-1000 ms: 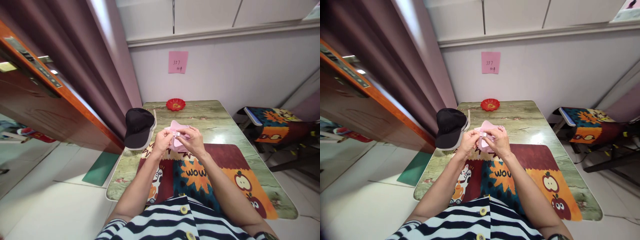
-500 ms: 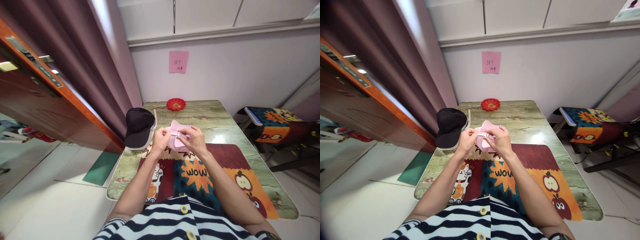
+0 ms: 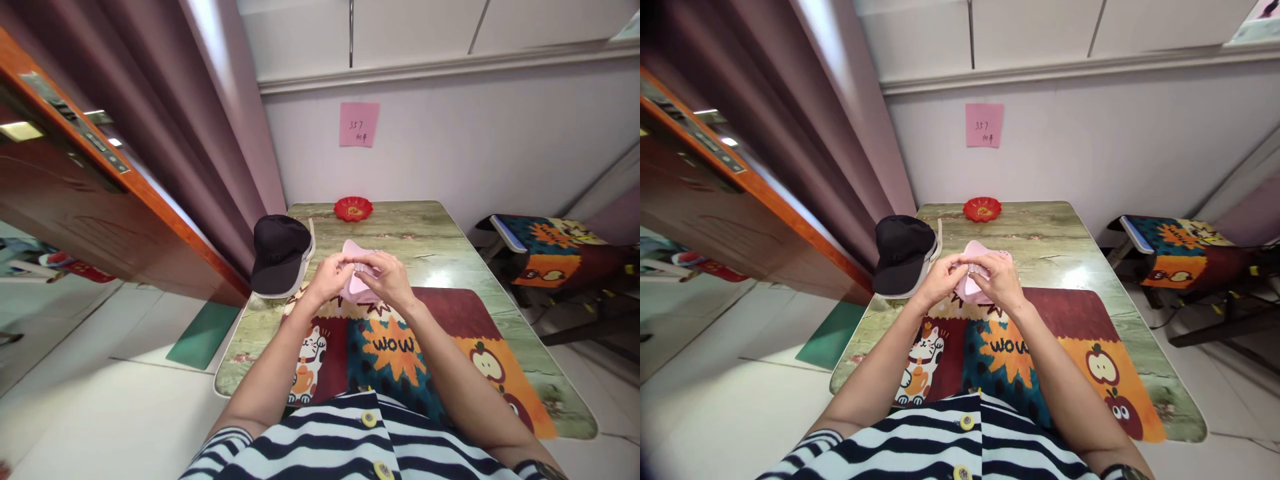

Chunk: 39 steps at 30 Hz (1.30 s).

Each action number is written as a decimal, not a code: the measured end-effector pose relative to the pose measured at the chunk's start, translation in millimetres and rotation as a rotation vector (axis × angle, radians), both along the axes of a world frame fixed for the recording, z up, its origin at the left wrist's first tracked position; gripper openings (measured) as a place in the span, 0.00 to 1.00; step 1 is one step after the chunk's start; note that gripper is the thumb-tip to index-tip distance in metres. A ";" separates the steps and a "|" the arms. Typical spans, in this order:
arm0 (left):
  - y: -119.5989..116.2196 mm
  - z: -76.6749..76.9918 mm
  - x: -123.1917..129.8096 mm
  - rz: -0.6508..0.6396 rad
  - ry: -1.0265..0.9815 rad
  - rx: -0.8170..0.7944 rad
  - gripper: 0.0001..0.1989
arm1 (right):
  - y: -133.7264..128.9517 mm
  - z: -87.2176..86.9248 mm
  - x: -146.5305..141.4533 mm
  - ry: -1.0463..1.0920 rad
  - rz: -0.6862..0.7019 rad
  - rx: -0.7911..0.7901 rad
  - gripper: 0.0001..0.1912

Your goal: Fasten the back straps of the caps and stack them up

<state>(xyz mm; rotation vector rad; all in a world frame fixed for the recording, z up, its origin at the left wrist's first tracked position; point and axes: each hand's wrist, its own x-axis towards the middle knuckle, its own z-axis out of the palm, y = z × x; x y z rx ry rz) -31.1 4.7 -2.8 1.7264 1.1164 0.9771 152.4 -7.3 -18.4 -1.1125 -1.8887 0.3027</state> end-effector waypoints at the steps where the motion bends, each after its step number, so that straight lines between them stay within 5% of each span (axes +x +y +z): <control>1: 1.3 -0.1 -0.2 -0.039 -0.038 -0.049 0.11 | -0.8 0.8 0.2 0.029 0.011 -0.028 0.15; 11: 10.2 4.4 -13.8 -0.139 -0.197 -0.293 0.18 | -0.1 2.3 18.9 0.192 0.129 -0.494 0.18; 29: 14.5 -4.7 -20.1 -0.162 -0.115 -0.176 0.14 | 1.0 -1.9 20.5 0.255 0.141 -0.488 0.20; 32: 11.4 -3.0 -22.3 -0.219 -0.082 -0.103 0.17 | -2.1 3.2 16.8 0.191 0.157 -0.447 0.20; 39: 3.8 -4.0 -26.8 -0.153 0.257 0.382 0.17 | -8.8 3.6 13.8 0.111 0.125 -0.355 0.11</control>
